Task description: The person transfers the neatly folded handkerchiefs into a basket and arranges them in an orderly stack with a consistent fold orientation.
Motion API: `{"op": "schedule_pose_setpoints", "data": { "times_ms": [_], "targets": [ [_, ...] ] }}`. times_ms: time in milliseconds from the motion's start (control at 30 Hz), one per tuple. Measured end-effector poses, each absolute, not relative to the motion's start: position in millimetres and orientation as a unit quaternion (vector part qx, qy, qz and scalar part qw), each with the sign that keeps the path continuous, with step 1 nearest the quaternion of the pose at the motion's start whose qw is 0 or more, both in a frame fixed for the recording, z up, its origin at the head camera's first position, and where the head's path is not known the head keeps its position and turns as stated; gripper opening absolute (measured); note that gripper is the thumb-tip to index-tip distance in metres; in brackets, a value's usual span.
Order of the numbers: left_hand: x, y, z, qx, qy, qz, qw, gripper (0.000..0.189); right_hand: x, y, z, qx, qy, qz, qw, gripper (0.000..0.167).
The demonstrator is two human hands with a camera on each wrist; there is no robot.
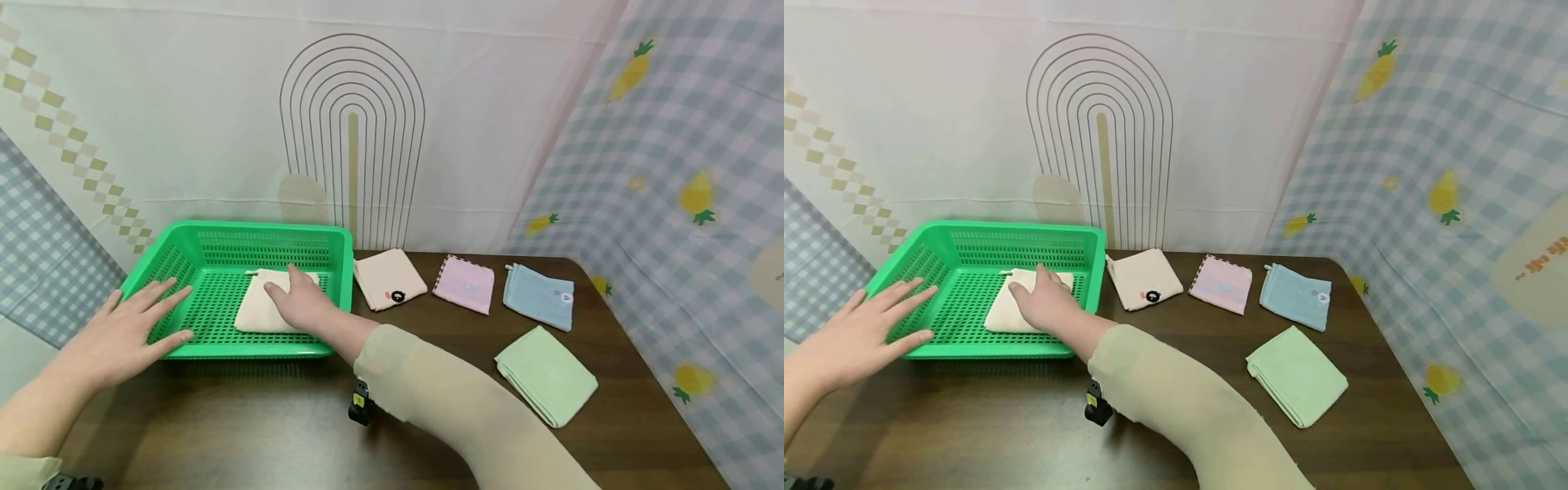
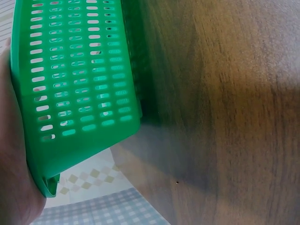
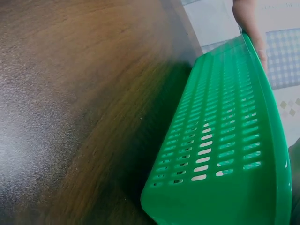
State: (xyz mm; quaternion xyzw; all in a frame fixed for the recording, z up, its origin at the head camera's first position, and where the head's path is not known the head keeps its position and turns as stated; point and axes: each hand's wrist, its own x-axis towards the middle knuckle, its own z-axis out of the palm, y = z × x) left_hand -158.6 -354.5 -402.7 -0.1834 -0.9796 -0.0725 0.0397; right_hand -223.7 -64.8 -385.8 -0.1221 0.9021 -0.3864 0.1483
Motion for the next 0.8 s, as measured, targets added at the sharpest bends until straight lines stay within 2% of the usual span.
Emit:
{"op": "schedule_pose_setpoints", "data": {
  "times_ms": [300, 800],
  "targets": [
    [-158, -355, -403, -0.181, -0.980, -0.073, 0.043, 0.082, -215, -65, -380, -0.176, 0.924, -0.328, 0.080, 0.066],
    [-158, -354, -403, -0.181, -0.980, -0.072, 0.048, 0.082, -196, -52, -379, -0.266, 0.949, -0.166, 0.010, 0.067]
  ]
}}
